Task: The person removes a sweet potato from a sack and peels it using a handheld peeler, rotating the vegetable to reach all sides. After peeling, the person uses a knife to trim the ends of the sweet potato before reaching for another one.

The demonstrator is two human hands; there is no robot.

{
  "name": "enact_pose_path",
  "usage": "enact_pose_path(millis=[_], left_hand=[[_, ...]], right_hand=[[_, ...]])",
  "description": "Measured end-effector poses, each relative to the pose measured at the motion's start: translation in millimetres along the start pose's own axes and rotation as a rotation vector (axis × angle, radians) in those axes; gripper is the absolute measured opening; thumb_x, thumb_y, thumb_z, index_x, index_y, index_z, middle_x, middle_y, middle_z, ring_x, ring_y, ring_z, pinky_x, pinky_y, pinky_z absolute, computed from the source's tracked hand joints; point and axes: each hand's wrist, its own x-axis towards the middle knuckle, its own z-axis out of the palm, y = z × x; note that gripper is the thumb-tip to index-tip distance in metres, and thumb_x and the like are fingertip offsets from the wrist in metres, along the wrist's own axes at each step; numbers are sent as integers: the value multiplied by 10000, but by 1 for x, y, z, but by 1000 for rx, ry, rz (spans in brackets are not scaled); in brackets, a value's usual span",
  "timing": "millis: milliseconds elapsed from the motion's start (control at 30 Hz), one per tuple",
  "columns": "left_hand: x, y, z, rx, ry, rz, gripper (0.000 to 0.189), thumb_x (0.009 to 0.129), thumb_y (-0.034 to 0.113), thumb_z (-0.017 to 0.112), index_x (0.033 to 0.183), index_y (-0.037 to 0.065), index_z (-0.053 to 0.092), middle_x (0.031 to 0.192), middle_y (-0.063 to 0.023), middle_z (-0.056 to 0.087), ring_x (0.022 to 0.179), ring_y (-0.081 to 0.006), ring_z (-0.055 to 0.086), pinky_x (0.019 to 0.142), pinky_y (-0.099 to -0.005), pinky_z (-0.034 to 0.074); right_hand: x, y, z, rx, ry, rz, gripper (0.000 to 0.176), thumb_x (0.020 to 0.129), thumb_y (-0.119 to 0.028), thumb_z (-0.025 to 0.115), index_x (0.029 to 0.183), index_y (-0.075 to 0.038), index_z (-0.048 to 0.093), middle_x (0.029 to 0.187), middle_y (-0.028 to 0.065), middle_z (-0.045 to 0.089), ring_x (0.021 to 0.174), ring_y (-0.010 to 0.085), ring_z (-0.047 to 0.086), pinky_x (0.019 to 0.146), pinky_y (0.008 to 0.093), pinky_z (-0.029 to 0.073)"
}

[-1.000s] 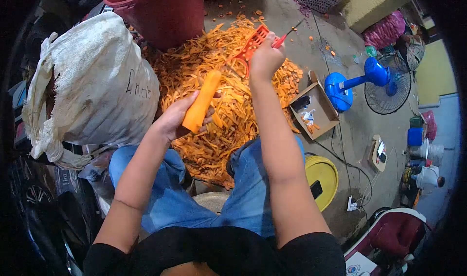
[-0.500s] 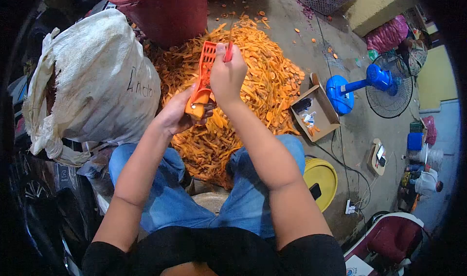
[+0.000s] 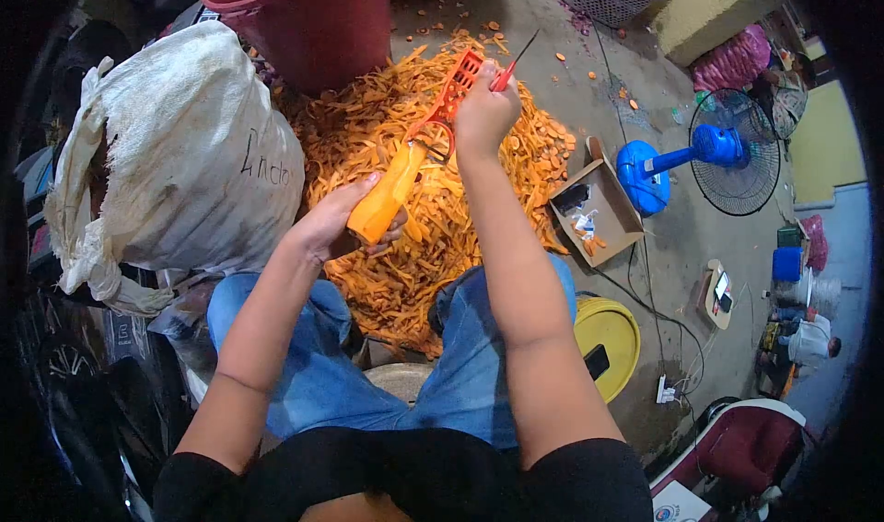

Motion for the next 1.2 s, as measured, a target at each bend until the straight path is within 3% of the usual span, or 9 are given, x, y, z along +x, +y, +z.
enact_pose_path(millis=[200,267,400,467,567,667,733,967,1200], left_hand=[[-2,-2,-13,92,-32,27,304,861,308,288,952,52,425,688,-81,484,545,-139,466,443,-239,395],[-10,-6,-13,131,-30,21,293,860,288,304,976,48,427,711,-81,500,561,-141,482,464,-247,411],[-22,-2,-16,44,130,9,334,857,281,326,1063,35,419,760,-66,529,629,-133,519,548,-249,444],[-12,-1,-25,254,154,201,345,857,295,321,1060,31,410,770,-66,529,641,-126,522,553,-243,444],[-8,10,-24,287,171,231,310,822,265,411,1022,28,418,765,-46,516,665,-123,517,615,-246,434],[-6,19,-31,363,184,277,296,763,239,513,958,26,445,747,-32,500,678,-111,500,648,-244,407],[-1,19,-36,610,389,273,287,761,250,524,929,27,460,732,-19,492,658,-92,473,613,-223,384],[3,21,-30,758,446,308,243,736,227,569,857,22,517,695,18,501,610,-57,441,557,-206,366],[-10,28,-17,936,555,276,254,719,245,580,812,14,530,577,5,494,501,-74,448,472,-230,371]], right_hand=[[20,33,1,-83,31,1,241,805,-208,468,662,-14,483,576,-10,436,526,89,393,516,251,353],[55,70,-10,189,143,88,250,799,-214,476,670,-1,506,607,13,487,545,103,456,512,265,383],[57,31,-32,161,289,292,264,797,-229,474,715,14,535,656,37,531,572,118,500,502,273,401],[43,17,-20,227,149,305,341,803,-286,455,675,24,517,578,68,521,486,116,450,414,265,338],[29,9,-13,-178,-348,-63,285,787,-272,475,791,5,539,625,86,549,547,156,510,504,290,397],[2,9,-4,-116,-676,-155,200,786,-218,476,734,-31,525,642,58,548,550,159,508,509,274,396],[-18,-9,-11,-456,-1004,-345,176,721,-193,504,852,-85,553,741,146,566,689,291,548,613,360,427],[-40,1,-7,-628,-1078,-549,94,678,-133,503,721,-52,483,621,171,523,612,339,511,545,402,397],[-39,4,-4,-626,-1070,-491,126,658,-116,504,771,-61,509,653,170,537,635,334,519,561,392,406]])
